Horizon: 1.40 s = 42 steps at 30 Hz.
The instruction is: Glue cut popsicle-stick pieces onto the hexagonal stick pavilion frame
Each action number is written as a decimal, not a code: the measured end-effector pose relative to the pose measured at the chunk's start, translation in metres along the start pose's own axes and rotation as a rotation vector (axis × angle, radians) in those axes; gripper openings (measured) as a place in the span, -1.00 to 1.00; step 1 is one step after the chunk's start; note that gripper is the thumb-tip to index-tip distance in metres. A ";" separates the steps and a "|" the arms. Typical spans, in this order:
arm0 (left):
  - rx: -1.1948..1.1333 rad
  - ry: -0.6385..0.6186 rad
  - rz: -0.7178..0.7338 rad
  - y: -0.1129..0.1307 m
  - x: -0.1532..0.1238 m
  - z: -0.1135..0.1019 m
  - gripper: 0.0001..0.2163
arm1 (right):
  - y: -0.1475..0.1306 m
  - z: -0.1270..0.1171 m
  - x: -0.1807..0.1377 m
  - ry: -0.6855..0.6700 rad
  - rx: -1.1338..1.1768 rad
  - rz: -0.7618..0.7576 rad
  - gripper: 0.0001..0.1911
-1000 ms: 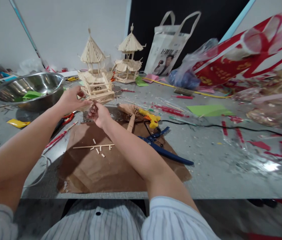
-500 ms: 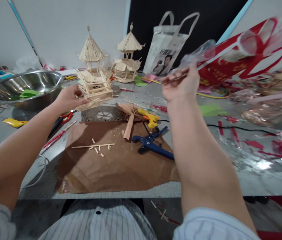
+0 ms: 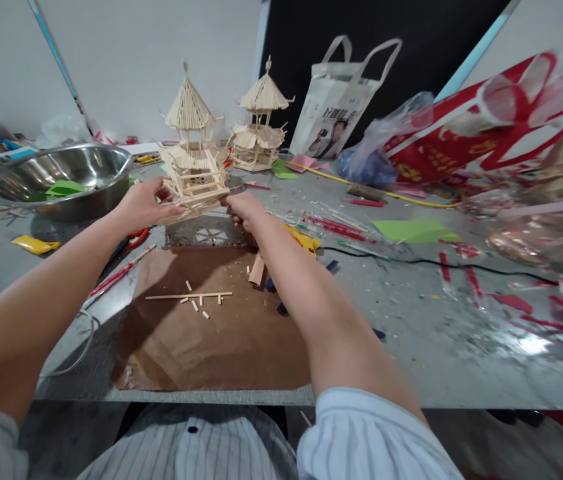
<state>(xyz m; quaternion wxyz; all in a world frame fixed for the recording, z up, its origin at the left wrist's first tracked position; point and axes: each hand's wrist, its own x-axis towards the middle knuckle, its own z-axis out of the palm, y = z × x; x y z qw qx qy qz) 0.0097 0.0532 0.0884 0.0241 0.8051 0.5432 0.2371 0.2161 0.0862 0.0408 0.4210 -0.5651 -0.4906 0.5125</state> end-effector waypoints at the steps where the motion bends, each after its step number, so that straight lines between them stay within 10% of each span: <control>1: -0.004 -0.002 0.001 0.000 0.000 0.000 -0.58 | -0.001 0.001 0.000 0.011 -0.025 -0.006 -0.86; 14: 0.013 -0.058 -0.052 0.010 0.013 -0.004 -0.61 | -0.053 -0.030 -0.123 -0.223 0.423 -0.465 -0.61; 20: 0.094 -0.046 -0.097 0.020 0.019 -0.004 -0.64 | 0.005 0.053 -0.080 -0.332 0.110 0.004 -0.81; 31: 0.066 -0.005 -0.011 0.034 0.009 0.015 -0.60 | 0.014 0.138 -0.046 -0.303 0.350 0.064 -0.73; 36: 0.085 -0.009 -0.016 0.032 -0.002 0.018 -0.63 | 0.023 0.121 -0.065 -0.309 0.312 0.058 -0.75; 42: 0.154 0.006 0.144 0.009 -0.026 0.033 -0.64 | 0.024 0.033 -0.111 -0.449 -0.056 0.025 -0.81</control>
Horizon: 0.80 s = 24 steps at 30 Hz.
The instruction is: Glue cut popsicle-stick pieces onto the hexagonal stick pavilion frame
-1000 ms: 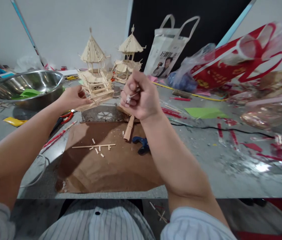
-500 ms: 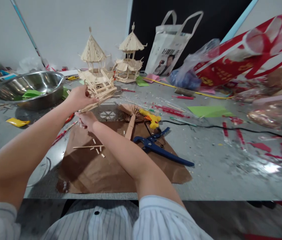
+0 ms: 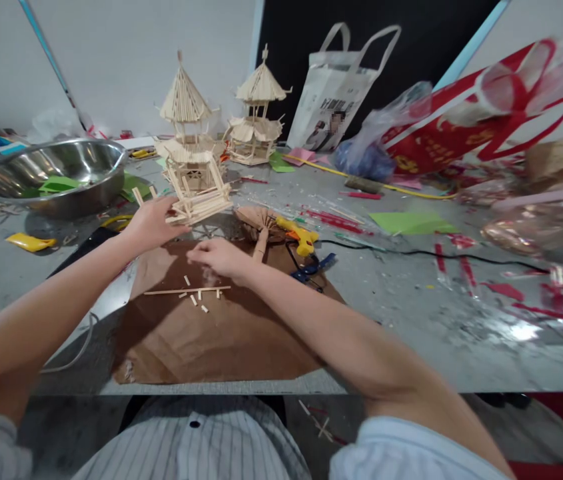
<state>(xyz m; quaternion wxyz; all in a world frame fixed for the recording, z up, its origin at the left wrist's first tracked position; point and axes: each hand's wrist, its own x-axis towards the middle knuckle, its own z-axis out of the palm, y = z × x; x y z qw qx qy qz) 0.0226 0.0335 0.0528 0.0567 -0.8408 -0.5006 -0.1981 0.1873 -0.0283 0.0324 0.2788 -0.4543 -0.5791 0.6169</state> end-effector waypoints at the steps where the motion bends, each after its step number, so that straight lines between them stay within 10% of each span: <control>1: 0.024 0.012 0.047 -0.003 -0.006 0.004 -0.65 | -0.001 -0.015 -0.011 0.054 -0.048 -0.002 -0.83; 9: 0.157 -0.034 0.366 -0.024 -0.043 0.020 -0.70 | -0.009 -0.139 -0.002 0.785 -0.672 -0.117 -0.83; 18: 0.174 -0.084 0.349 -0.037 -0.052 0.025 -0.76 | 0.007 -0.140 0.047 0.606 -1.152 -0.043 -0.74; 24: 0.173 -0.235 0.289 -0.034 -0.052 0.010 -0.50 | -0.010 -0.111 0.034 0.519 -1.209 -0.265 -0.83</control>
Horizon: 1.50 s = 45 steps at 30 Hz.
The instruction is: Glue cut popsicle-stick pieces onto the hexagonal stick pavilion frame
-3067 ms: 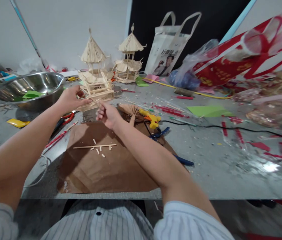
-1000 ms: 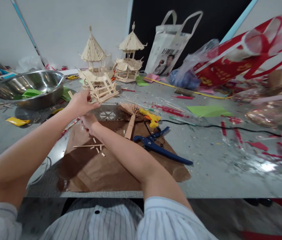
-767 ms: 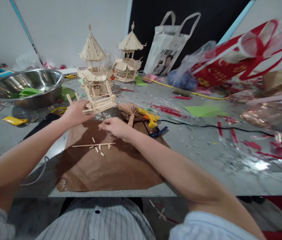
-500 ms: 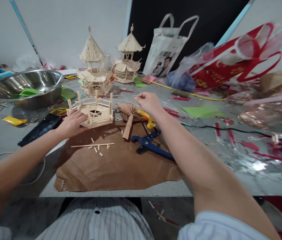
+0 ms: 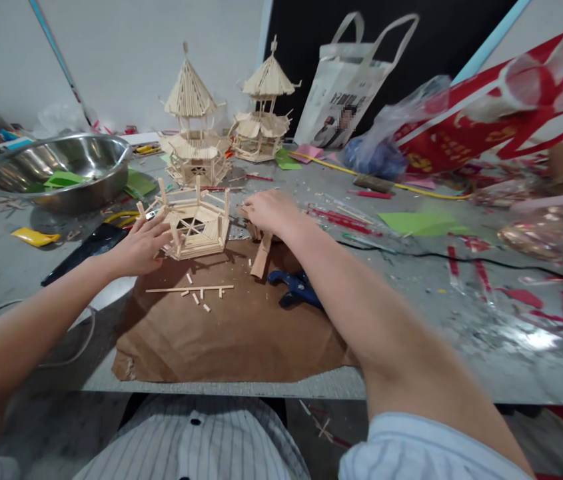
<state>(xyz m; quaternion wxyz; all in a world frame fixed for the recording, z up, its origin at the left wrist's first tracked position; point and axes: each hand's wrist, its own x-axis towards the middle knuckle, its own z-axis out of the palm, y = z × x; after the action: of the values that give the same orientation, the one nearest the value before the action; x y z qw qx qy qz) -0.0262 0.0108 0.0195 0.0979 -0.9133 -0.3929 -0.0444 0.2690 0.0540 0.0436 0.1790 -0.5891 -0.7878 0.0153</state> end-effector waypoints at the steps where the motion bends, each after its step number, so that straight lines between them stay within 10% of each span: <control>1: -0.016 -0.024 -0.030 0.001 -0.001 -0.004 -0.46 | -0.006 -0.001 -0.003 -0.036 0.054 -0.031 -0.79; 14: -0.202 0.231 -0.240 0.027 0.007 -0.004 -0.72 | -0.032 0.026 -0.019 -0.035 0.543 -0.171 -0.79; 30: -0.007 0.233 -0.405 -0.016 0.018 0.001 -0.74 | -0.105 0.024 -0.052 -0.023 0.618 -0.189 -0.84; 37: -0.034 0.211 -0.470 -0.024 0.025 0.005 -0.76 | -0.068 0.000 -0.082 0.048 0.668 -0.059 -0.83; 45: -0.153 0.433 -0.467 0.007 0.004 -0.010 -0.73 | -0.041 0.028 -0.077 0.117 0.572 0.037 -0.69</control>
<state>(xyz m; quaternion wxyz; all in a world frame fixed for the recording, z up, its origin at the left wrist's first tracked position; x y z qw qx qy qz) -0.0187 0.0067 0.0285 0.0975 -0.7726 -0.5573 -0.2880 0.2415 -0.0248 0.0062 0.3825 -0.5287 -0.7292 0.2060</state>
